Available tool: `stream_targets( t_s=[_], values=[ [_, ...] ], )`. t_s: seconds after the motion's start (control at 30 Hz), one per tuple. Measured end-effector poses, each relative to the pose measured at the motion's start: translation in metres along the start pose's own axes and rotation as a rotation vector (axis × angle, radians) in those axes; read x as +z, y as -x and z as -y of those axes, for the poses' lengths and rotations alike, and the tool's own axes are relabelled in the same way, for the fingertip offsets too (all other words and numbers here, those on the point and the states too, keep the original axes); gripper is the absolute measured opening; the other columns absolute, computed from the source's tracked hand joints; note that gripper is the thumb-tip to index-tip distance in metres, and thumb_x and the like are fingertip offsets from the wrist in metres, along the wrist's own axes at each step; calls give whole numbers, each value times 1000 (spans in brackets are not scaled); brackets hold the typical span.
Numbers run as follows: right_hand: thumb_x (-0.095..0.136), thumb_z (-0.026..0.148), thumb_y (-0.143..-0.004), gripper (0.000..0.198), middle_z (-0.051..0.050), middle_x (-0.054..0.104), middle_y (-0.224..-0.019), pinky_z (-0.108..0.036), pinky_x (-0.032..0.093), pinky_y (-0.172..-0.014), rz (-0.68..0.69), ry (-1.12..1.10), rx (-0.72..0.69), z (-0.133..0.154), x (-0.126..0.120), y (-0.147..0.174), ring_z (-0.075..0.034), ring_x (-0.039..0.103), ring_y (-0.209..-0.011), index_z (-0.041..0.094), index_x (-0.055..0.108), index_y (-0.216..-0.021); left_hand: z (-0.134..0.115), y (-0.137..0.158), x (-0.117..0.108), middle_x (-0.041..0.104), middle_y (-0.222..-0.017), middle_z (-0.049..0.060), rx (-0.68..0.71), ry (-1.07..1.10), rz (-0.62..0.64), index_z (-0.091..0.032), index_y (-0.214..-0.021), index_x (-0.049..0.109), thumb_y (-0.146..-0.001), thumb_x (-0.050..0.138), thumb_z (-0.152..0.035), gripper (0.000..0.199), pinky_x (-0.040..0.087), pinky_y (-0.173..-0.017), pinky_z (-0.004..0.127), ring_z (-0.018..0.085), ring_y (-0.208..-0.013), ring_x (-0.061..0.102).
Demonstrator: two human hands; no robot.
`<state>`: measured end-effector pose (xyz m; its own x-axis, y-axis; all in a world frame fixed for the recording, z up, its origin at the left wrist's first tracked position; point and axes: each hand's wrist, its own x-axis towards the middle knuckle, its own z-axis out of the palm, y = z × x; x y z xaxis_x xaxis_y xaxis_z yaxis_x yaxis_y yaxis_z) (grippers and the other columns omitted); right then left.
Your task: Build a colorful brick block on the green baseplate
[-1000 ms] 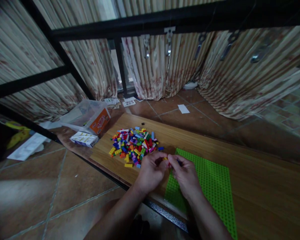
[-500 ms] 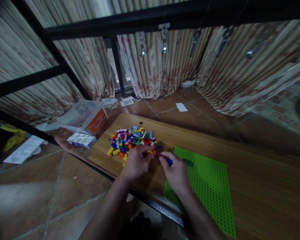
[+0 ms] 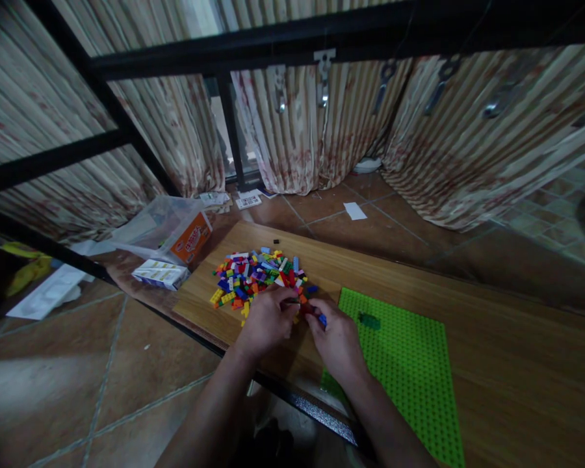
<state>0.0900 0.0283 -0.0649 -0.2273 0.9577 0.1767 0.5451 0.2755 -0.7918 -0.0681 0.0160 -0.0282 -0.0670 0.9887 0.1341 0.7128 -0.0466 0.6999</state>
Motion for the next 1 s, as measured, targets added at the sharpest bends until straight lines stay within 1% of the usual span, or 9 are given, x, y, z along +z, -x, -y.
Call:
stream_targets(
  t_s=[0.1,0.17,0.23,0.47,0.67,0.73,0.83,0.93,1.0],
  values=[
    [55,33,-85,25,-6,73,-93,-34,53,-76,-21,0,-5,1,-2,0,-20,68,-81,21,69,-101,7,-7,-18,68,-91,6,-49,-35,-159,-19,-93,71,-84,55,-16,19,50,-79,28,17,-83,64],
    [54,35,-85,25,-6,74,-94,-34,53,-77,-25,-14,-9,2,-3,1,-20,69,-81,21,70,-100,15,-13,-32,68,-100,7,-163,-119,-283,-19,-102,70,-82,55,-13,25,50,-81,29,18,-86,65],
    [54,36,-86,26,-6,74,-97,-34,53,-79,-27,-29,-16,3,-4,1,-21,69,-84,21,70,-99,23,-18,-42,67,-109,8,-252,-215,-315,-19,-107,70,-80,56,-10,32,50,-84,30,20,-92,66],
    [54,39,-86,27,-7,74,-102,-35,52,-82,-16,-73,5,5,-8,4,-22,69,-90,21,72,-98,37,-24,-43,66,-112,8,-246,-334,-235,-21,-96,73,-81,55,-13,25,49,-90,32,23,-102,64],
    [60,46,-83,30,-5,75,-96,-35,49,-80,-29,-250,173,8,-11,2,-22,67,-87,22,73,-95,39,-23,-50,66,-103,9,-227,-283,-225,-18,-88,71,-81,57,-17,15,48,-81,33,23,-90,64],
    [63,46,-81,29,-5,75,-91,-33,48,-78,-34,-345,209,10,-12,0,-21,66,-85,22,74,-92,36,-20,-55,66,-92,8,-214,-193,-201,-16,-87,68,-81,57,-19,13,47,-73,31,20,-80,63],
    [68,49,-76,34,-3,70,-76,-26,42,-54,-3,-540,310,16,-14,-2,-13,56,-58,20,73,-92,26,-15,-56,62,-74,2,-171,56,-70,-16,-88,65,-83,57,-24,12,43,-60,26,15,-65,57],
    [70,55,-72,42,1,62,-68,-21,22,-39,28,-774,440,24,-15,-3,-5,33,-41,18,71,-92,14,-10,-47,61,-75,1,-53,289,89,-17,-89,61,-85,55,-26,11,43,-59,24,14,-65,57],
    [70,57,-71,42,3,59,-67,-20,16,-38,35,-893,476,29,-15,-3,-3,29,-40,18,69,-87,6,-8,-36,63,-80,2,30,355,137,-17,-89,60,-86,55,-25,9,45,-63,24,14,-70,58]
  ],
)
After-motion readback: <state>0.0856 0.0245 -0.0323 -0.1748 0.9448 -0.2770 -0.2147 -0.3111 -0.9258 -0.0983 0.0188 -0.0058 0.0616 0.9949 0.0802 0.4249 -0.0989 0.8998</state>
